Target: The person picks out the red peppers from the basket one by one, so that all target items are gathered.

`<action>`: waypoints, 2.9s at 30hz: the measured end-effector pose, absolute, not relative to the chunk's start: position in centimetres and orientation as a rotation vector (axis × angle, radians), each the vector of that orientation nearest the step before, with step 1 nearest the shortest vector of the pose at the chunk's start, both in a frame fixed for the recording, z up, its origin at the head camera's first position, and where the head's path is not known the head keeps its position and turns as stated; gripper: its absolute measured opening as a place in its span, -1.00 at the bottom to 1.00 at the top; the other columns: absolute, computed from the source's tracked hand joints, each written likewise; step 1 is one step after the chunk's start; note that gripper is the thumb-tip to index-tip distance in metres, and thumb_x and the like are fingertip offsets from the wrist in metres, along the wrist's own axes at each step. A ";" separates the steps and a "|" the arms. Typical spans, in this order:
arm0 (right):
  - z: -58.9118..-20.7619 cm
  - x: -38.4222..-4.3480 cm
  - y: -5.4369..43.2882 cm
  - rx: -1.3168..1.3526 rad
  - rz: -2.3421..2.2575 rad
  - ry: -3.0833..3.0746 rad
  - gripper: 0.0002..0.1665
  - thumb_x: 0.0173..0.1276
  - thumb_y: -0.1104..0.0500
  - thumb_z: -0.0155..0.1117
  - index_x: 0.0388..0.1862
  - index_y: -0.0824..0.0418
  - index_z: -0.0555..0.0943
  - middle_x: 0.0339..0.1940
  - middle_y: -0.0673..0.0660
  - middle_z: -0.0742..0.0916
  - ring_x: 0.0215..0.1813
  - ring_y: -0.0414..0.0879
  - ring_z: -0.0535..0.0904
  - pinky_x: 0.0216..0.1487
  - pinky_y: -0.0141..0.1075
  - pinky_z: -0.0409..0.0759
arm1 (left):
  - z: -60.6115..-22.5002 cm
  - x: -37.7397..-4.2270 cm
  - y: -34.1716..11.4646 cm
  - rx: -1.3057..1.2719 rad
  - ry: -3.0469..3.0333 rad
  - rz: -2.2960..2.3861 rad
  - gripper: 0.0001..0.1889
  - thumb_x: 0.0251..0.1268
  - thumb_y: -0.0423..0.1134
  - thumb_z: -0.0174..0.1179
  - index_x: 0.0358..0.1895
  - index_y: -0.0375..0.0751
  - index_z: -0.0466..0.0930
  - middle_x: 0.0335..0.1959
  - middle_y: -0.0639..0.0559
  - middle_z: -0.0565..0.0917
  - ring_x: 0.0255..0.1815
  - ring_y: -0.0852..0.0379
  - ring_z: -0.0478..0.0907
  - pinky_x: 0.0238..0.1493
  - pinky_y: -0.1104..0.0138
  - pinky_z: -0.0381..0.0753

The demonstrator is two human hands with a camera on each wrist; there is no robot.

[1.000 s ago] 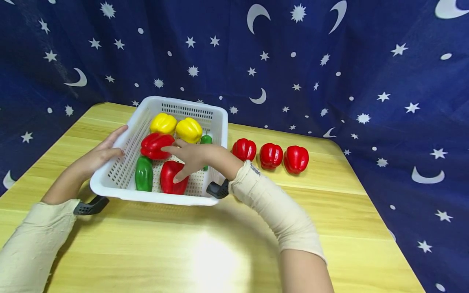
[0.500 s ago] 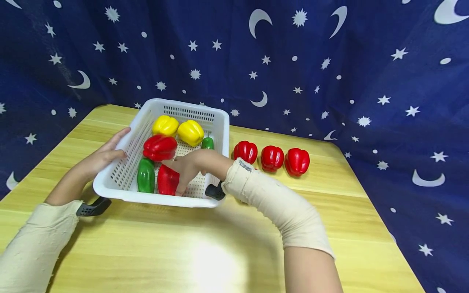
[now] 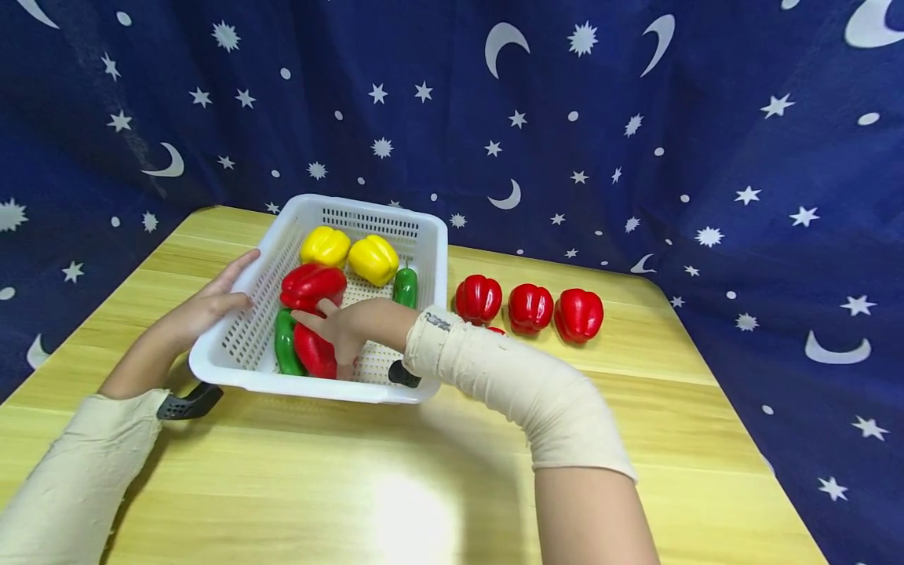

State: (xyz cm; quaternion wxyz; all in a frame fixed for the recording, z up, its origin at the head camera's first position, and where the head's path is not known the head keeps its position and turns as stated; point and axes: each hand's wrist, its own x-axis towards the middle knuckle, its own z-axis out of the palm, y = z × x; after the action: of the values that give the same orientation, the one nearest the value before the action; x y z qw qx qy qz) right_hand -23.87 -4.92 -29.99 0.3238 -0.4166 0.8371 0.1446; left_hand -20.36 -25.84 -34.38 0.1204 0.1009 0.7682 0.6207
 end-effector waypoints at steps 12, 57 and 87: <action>-28.9 -24.7 -3.9 -1.094 0.338 2.313 0.32 -0.07 -0.05 0.43 0.45 -0.24 -0.31 0.34 0.10 0.06 0.16 -0.06 0.32 0.11 -0.33 0.49 | -34.3 -20.4 -25.7 0.308 2.236 1.811 -0.15 0.17 -0.46 -0.27 0.42 0.12 -0.53 0.45 -0.31 -0.28 0.23 -0.53 0.14 -0.16 -0.15 0.53; -24.2 -26.9 8.7 -1.099 -0.625 2.540 0.26 -0.17 0.06 0.52 0.43 0.09 -0.06 0.28 0.16 0.24 0.26 0.03 0.25 0.10 -0.14 0.54 | -34.3 -20.1 -25.6 0.286 2.239 1.783 -0.16 0.19 -0.46 -0.29 0.42 0.15 -0.56 0.43 -0.36 -0.30 0.21 -0.49 0.13 -0.16 -0.05 0.60; -25.3 -25.8 17.7 -0.878 -0.965 2.729 0.17 -0.18 0.13 0.53 0.36 0.03 0.04 0.24 0.16 0.28 0.24 0.06 0.27 0.10 0.02 0.52 | -34.5 -20.1 -26.2 0.271 2.280 1.725 -0.20 0.30 -0.41 -0.27 0.41 0.26 -0.52 0.41 -0.39 -0.28 -0.16 0.41 0.48 -0.26 0.01 0.65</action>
State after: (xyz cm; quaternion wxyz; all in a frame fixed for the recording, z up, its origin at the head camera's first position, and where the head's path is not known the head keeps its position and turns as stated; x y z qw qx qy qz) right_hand -25.83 17.68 -25.32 0.0585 -0.2900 0.9006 -0.3184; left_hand -20.11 -26.24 -34.51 0.1343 0.0936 0.7868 0.5951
